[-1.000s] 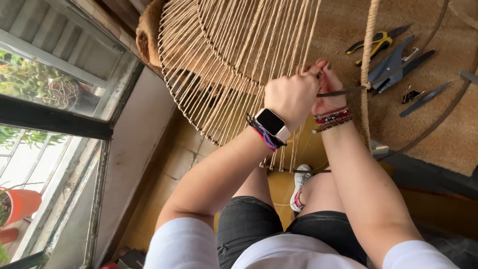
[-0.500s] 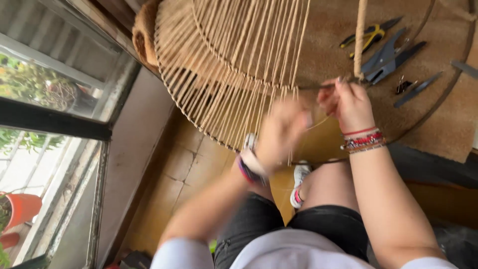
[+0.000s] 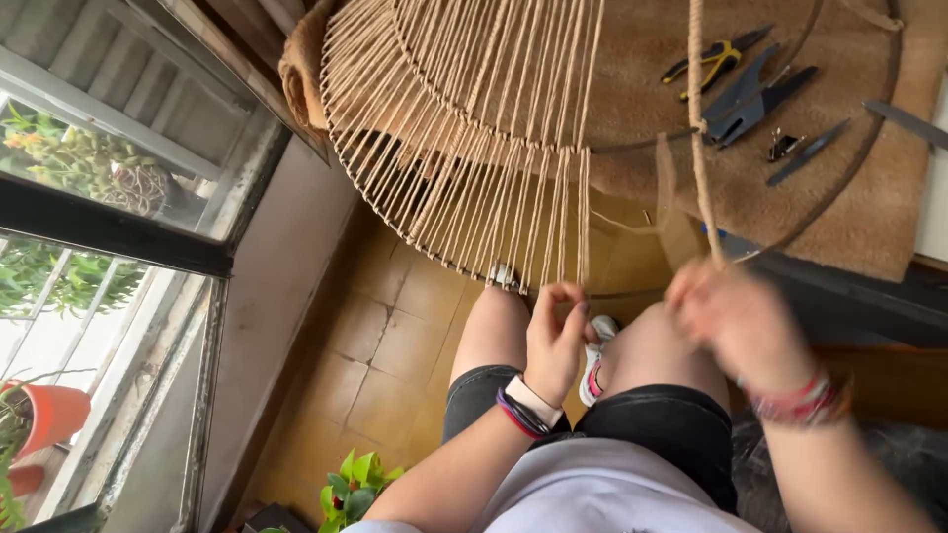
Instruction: Weaving thin strands of material onto a circular wooden frame to create a furniture piece
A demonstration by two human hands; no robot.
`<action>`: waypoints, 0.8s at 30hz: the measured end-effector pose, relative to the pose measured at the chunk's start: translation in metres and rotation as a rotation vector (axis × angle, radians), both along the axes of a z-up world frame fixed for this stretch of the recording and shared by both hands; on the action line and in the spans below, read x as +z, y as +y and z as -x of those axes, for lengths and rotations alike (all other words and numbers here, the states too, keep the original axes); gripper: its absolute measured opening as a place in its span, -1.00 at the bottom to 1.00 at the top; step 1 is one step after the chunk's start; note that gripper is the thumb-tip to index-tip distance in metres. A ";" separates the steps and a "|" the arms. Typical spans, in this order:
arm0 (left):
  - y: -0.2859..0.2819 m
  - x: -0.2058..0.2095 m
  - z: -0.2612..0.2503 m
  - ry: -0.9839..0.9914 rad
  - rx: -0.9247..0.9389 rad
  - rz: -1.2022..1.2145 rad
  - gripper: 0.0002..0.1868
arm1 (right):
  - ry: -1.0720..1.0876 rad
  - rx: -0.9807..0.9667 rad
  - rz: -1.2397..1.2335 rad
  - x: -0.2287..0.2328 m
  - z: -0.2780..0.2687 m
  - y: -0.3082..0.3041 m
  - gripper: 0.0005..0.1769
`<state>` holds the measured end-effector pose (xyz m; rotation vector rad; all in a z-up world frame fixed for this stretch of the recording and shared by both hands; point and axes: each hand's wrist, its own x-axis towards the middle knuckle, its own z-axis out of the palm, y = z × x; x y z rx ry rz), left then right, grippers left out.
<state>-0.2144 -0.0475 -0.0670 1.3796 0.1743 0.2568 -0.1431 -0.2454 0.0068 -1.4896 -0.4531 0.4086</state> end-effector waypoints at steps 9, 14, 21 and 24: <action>0.020 -0.014 -0.023 0.360 -0.394 -0.003 -0.70 | -0.135 0.262 0.650 -0.130 0.026 -0.013 -0.56; 0.020 -0.028 -0.023 0.347 -0.302 -1.063 -0.66 | -0.055 -0.068 -0.060 0.013 0.024 0.032 -0.51; 0.031 0.000 -0.010 0.237 -0.542 0.435 -0.69 | 0.047 0.365 1.447 -0.082 0.073 0.055 -0.89; 0.034 0.012 -0.013 0.262 -0.433 -0.186 -0.73 | -0.504 0.487 1.123 -0.063 0.057 0.042 -0.63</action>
